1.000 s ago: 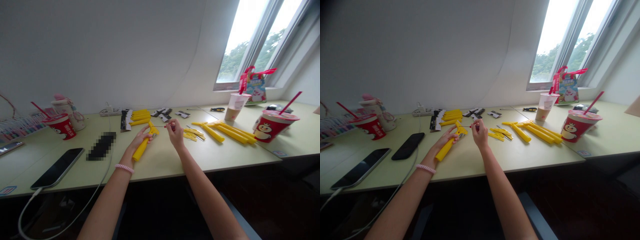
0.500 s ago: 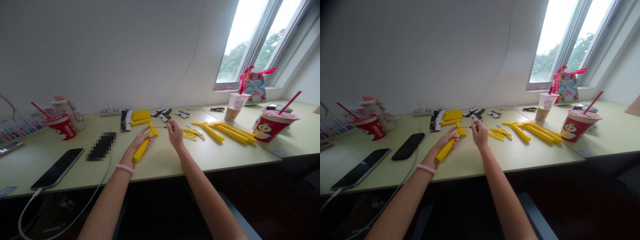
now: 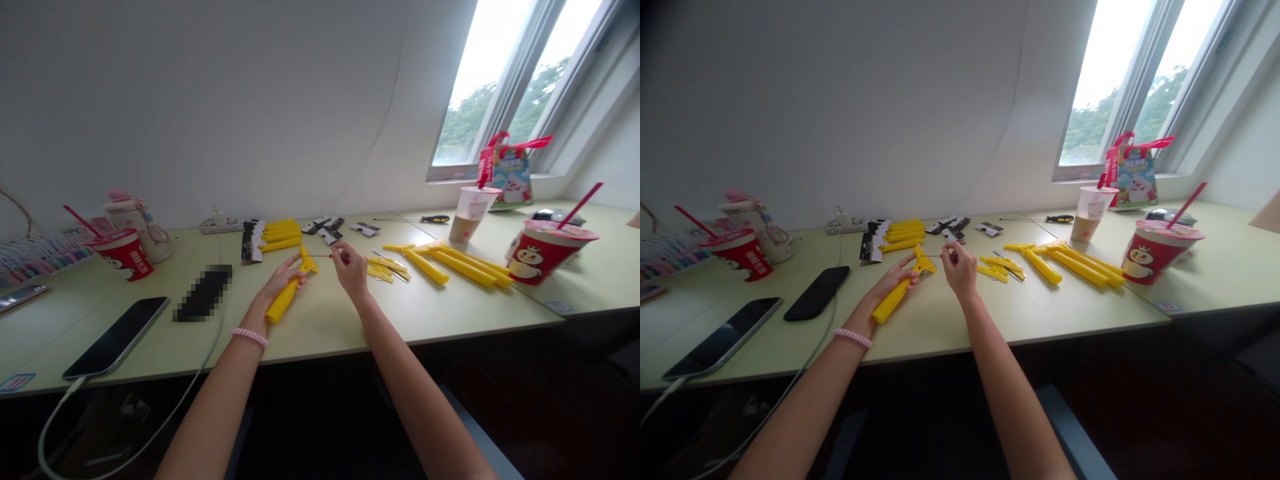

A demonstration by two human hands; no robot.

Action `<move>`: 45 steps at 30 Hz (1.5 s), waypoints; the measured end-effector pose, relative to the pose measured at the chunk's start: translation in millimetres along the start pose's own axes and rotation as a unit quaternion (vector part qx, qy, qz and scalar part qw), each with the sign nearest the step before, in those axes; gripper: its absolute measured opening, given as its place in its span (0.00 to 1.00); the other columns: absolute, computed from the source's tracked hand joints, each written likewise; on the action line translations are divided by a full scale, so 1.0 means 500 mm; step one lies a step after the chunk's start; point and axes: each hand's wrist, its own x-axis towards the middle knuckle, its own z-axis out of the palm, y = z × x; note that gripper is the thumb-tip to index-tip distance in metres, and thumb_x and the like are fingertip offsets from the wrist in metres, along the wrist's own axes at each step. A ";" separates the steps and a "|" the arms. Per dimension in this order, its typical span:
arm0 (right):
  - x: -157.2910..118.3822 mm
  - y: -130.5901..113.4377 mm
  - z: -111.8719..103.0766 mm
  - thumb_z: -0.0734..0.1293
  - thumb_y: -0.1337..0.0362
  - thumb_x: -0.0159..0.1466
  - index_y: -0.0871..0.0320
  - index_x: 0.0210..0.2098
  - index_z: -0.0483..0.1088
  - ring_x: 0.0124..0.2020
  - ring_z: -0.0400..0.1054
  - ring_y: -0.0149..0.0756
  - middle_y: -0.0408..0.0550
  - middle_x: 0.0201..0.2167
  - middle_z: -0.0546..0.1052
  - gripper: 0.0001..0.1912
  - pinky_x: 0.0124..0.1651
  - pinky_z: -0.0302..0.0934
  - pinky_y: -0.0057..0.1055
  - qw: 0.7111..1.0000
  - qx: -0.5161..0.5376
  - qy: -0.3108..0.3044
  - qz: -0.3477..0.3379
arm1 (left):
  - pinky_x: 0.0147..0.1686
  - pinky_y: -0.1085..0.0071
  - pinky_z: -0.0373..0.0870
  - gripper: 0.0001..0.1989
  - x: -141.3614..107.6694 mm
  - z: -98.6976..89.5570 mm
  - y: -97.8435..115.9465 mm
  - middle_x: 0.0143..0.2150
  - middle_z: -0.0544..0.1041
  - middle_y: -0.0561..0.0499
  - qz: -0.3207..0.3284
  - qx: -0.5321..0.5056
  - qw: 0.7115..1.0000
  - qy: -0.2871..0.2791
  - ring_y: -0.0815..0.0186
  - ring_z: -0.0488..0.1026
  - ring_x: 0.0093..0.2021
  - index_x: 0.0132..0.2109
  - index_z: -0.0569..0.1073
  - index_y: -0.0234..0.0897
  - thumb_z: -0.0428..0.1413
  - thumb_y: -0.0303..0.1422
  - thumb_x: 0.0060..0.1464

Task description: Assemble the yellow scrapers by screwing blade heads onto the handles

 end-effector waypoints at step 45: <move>0.152 0.170 0.140 0.53 0.50 0.61 0.40 0.56 0.58 0.63 0.32 0.63 0.49 0.64 0.48 0.24 0.50 0.32 0.70 0.837 -0.322 -0.341 0.281 | 0.22 0.77 0.70 0.29 0.044 0.001 0.024 0.42 0.75 0.39 -0.020 -0.178 0.982 0.058 0.71 0.73 0.22 0.57 0.55 0.39 0.50 0.21 0.47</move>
